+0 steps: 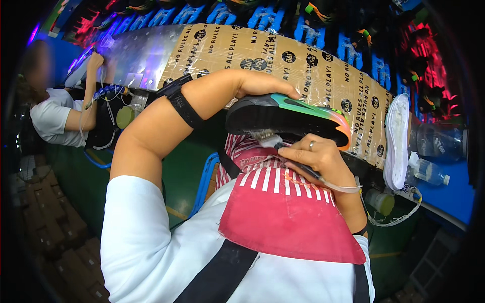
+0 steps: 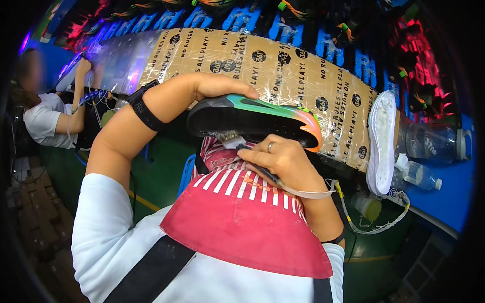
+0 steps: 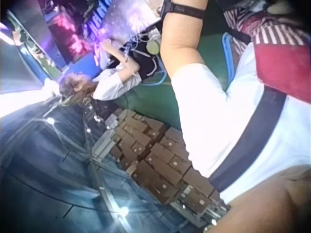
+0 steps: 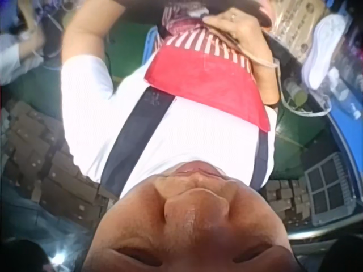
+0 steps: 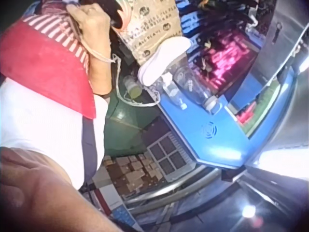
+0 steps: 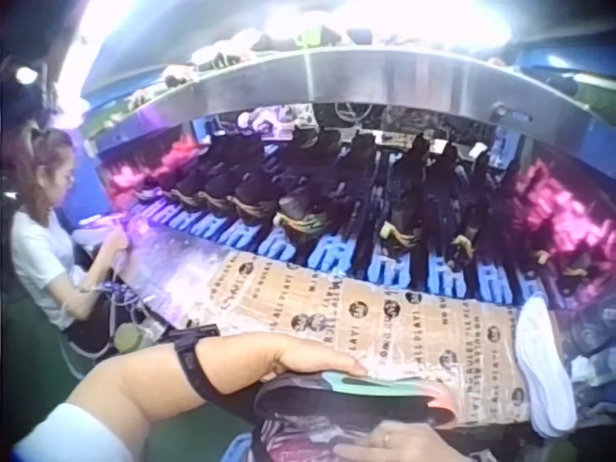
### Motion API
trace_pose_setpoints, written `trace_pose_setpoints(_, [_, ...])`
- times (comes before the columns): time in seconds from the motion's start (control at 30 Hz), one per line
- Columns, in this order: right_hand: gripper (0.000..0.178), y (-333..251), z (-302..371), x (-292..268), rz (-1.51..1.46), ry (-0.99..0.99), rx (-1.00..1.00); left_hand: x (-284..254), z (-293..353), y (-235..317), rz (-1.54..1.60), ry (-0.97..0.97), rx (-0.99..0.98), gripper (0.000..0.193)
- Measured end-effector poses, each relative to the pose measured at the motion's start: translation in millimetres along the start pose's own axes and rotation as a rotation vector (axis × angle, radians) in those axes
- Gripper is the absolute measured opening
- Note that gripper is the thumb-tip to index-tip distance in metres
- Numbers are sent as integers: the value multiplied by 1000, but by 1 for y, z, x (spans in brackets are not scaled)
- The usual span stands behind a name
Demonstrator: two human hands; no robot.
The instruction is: Applying adhesive to the edges and surfaces of shoe soles using a brush.
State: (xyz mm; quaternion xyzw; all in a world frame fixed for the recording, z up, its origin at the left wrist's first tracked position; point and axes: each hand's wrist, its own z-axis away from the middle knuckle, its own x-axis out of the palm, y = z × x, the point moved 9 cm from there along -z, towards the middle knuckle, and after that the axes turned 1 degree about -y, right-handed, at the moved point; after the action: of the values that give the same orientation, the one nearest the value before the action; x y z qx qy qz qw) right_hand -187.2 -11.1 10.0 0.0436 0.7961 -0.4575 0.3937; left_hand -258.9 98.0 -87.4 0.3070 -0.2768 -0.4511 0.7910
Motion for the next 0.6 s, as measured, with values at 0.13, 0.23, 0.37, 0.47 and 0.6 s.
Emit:
trace_pose_setpoints(0.13, [28,-4,5,-1,44,1,-17,-1,7,-3,35,18,-57,56])
trace_pose_setpoints(0.23, [27,-5,1,-6,125,61,5,-4,8,-1,61,26,-25,55])
trace_pose_setpoints(0.37, [27,-3,4,9,150,-72,13,-14,11,-7,23,80,-100,56])
trace_pose_setpoints(0.47, [31,-1,5,-1,174,19,5,-20,15,-3,76,106,-62,55])
trace_pose_setpoints(0.6, [31,-1,3,-9,216,138,-4,-24,22,3,92,133,-51,51])
